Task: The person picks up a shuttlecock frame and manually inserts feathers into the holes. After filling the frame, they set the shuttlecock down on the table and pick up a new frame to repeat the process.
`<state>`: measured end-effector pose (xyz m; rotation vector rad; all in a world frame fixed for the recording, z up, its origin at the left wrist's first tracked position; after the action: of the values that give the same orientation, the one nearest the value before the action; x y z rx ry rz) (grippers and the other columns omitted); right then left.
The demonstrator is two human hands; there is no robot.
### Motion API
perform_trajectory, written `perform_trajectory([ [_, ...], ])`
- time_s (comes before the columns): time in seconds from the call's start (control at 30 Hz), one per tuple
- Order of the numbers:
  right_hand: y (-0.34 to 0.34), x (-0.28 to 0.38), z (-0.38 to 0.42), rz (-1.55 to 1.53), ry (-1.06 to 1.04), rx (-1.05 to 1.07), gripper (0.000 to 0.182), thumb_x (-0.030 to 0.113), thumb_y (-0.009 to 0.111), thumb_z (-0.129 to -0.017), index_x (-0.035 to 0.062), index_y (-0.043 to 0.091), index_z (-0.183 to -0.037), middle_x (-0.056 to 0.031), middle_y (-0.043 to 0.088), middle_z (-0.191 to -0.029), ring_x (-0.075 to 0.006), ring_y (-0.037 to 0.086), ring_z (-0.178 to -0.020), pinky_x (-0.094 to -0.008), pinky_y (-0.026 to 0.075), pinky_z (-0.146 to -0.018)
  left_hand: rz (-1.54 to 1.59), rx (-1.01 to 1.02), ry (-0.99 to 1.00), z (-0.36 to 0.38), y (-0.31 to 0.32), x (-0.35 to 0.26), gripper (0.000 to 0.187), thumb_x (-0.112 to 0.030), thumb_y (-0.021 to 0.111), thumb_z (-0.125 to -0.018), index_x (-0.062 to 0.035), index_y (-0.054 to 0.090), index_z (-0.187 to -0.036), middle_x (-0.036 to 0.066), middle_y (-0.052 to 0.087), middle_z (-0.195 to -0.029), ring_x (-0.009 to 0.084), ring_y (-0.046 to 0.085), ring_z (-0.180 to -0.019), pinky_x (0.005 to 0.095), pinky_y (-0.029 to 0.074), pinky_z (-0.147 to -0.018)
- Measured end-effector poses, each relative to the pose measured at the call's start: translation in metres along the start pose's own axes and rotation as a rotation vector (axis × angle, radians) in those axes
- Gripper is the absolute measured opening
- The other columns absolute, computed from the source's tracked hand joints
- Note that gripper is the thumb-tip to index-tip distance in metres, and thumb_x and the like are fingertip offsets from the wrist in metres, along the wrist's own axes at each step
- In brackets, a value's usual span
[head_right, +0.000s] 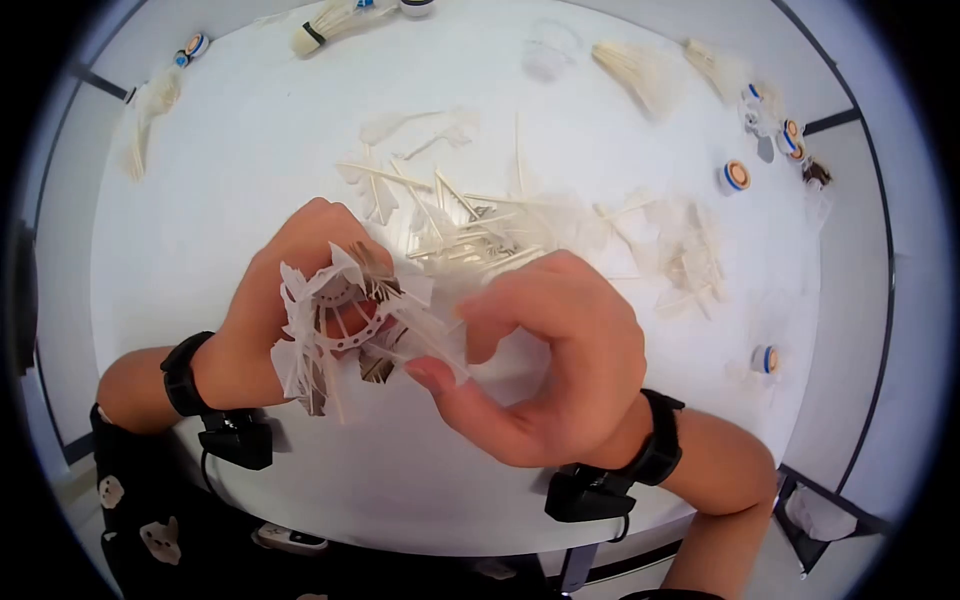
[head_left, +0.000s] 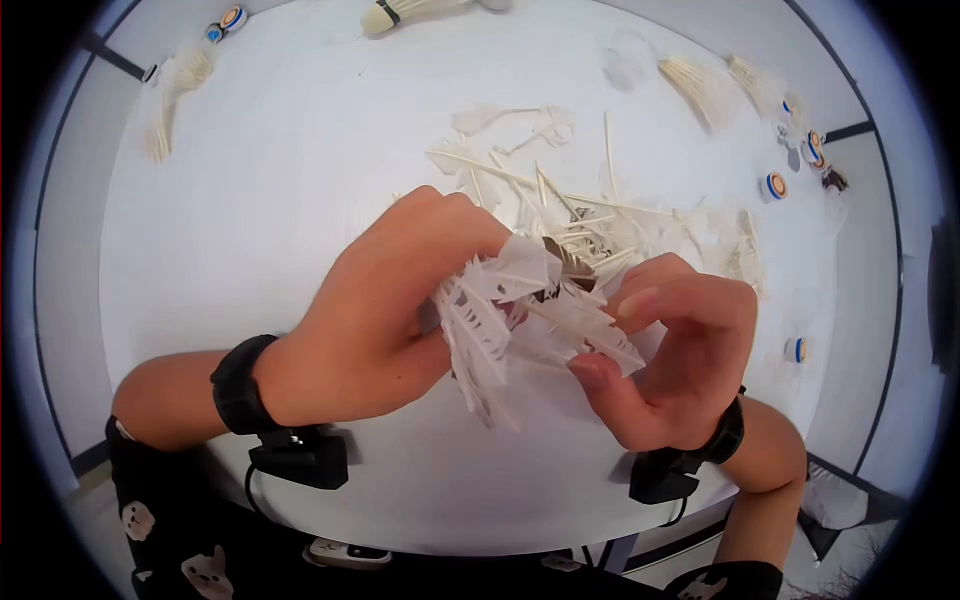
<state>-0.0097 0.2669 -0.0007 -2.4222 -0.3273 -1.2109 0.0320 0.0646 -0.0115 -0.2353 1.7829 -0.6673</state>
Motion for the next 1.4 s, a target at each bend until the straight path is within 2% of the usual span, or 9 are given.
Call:
perform_trajectory([
  [0.03, -0.001, 0.001, 0.001, 0.038, -0.012, 0.010, 0.031, 0.003, 0.084, -0.064, 0.0056, 0.064, -0.088, -0.0004, 0.060, -0.066, -0.0175, 0.050, -0.053, -0.0281, 0.038, -0.050, 0.002, -0.030, 0.030, 0.000, 0.001, -0.001, 0.028, -0.011, 0.071, -0.080, -0.0060, 0.060, -0.105, 0.006, 0.056, -0.099, 0.0230, 0.052, -0.089, 0.0323, 0.043, -0.079],
  [0.13, 0.000, 0.003, -0.003, 0.150, -0.103, 0.048, 0.024, 0.009, 0.081, -0.064, 0.0076, 0.062, -0.078, -0.0013, 0.054, -0.062, -0.0190, 0.046, -0.049, -0.0291, 0.035, -0.048, 0.059, -0.013, -0.041, -0.002, 0.000, -0.006, 0.030, -0.006, 0.072, -0.079, -0.0072, 0.059, -0.106, 0.007, 0.059, -0.096, 0.0281, 0.050, -0.085, 0.0362, 0.043, -0.075],
  [0.17, -0.001, 0.005, -0.005, 0.180, -0.132, 0.071, 0.022, 0.008, 0.079, -0.064, 0.0078, 0.061, -0.076, -0.0018, 0.053, -0.062, -0.0195, 0.045, -0.048, -0.0297, 0.035, -0.047, 0.099, -0.064, -0.082, 0.000, 0.002, -0.006, 0.025, -0.010, 0.072, -0.081, -0.0080, 0.062, -0.104, 0.007, 0.059, -0.094, 0.0271, 0.050, -0.086, 0.0352, 0.042, -0.075],
  [0.3, -0.001, 0.007, -0.002, 0.247, -0.176, 0.169, 0.010, 0.008, 0.067, -0.073, 0.0006, 0.060, -0.075, -0.0087, 0.055, -0.062, -0.0224, 0.047, -0.050, -0.0318, 0.037, -0.048, 0.096, -0.037, -0.106, -0.002, 0.003, -0.007, 0.020, -0.012, 0.071, -0.083, -0.0089, 0.065, -0.102, 0.006, 0.059, -0.094, 0.0262, 0.051, -0.084, 0.0345, 0.042, -0.075],
  [0.43, -0.004, 0.007, -0.002, 0.241, -0.156, 0.172, 0.008, 0.008, 0.065, -0.070, 0.0014, 0.060, -0.072, -0.0078, 0.053, -0.061, -0.0223, 0.046, -0.049, -0.0311, 0.036, -0.046, 0.087, 0.009, -0.200, -0.005, 0.002, -0.010, 0.018, -0.015, 0.070, -0.084, -0.0091, 0.066, -0.101, 0.005, 0.060, -0.095, 0.0255, 0.052, -0.085, 0.0349, 0.042, -0.076],
  [0.73, -0.002, 0.006, 0.001, 0.227, -0.167, 0.077, 0.008, 0.006, 0.063, -0.064, 0.0026, 0.060, -0.070, -0.0059, 0.051, -0.059, -0.0203, 0.045, -0.046, -0.0305, 0.034, -0.042, -0.112, 0.068, 0.005, -0.008, 0.002, -0.011, 0.017, -0.016, 0.071, -0.084, -0.0089, 0.065, -0.099, 0.005, 0.064, -0.098, 0.0270, 0.055, -0.088, 0.0358, 0.043, -0.078],
  [0.9, -0.003, 0.006, 0.003, 0.243, -0.162, 0.102, 0.008, 0.004, 0.062, -0.059, 0.0046, 0.058, -0.065, -0.0045, 0.047, -0.057, -0.0192, 0.042, -0.045, -0.0295, 0.032, -0.041, -0.010, 0.051, -0.078, -0.002, 0.004, -0.004, 0.025, -0.014, 0.071, -0.080, -0.0074, 0.064, -0.103, 0.006, 0.063, -0.098, 0.0275, 0.054, -0.087, 0.0357, 0.042, -0.078],
  [1.27, 0.003, 0.003, 0.004, 0.231, -0.200, 0.109, 0.009, 0.004, 0.064, -0.060, 0.0048, 0.057, -0.066, -0.0040, 0.047, -0.058, -0.0201, 0.043, -0.044, -0.0304, 0.033, -0.041, -0.136, 0.125, 0.010, -0.004, 0.002, -0.004, 0.024, -0.015, 0.069, -0.083, -0.0060, 0.063, -0.104, 0.007, 0.062, -0.098, 0.0289, 0.054, -0.087, 0.0365, 0.043, -0.077],
  [1.4, 0.004, 0.003, 0.005, 0.238, -0.203, 0.094, 0.010, 0.004, 0.064, -0.060, 0.0055, 0.056, -0.065, -0.0036, 0.047, -0.057, -0.0198, 0.042, -0.044, -0.0303, 0.033, -0.041, -0.031, 0.090, -0.015, 0.000, 0.006, 0.003, 0.024, -0.015, 0.069, -0.084, -0.0058, 0.064, -0.105, 0.007, 0.063, -0.100, 0.0292, 0.055, -0.089, 0.0371, 0.044, -0.078],
])
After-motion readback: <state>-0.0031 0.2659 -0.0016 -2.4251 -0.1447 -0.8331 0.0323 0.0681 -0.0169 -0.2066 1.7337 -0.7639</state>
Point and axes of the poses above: each hand's wrist, its own z-axis away from the middle knuckle, its own y-axis out of the palm, x = y × z, the point moved 4 cm from there along -z, towards the middle knuckle
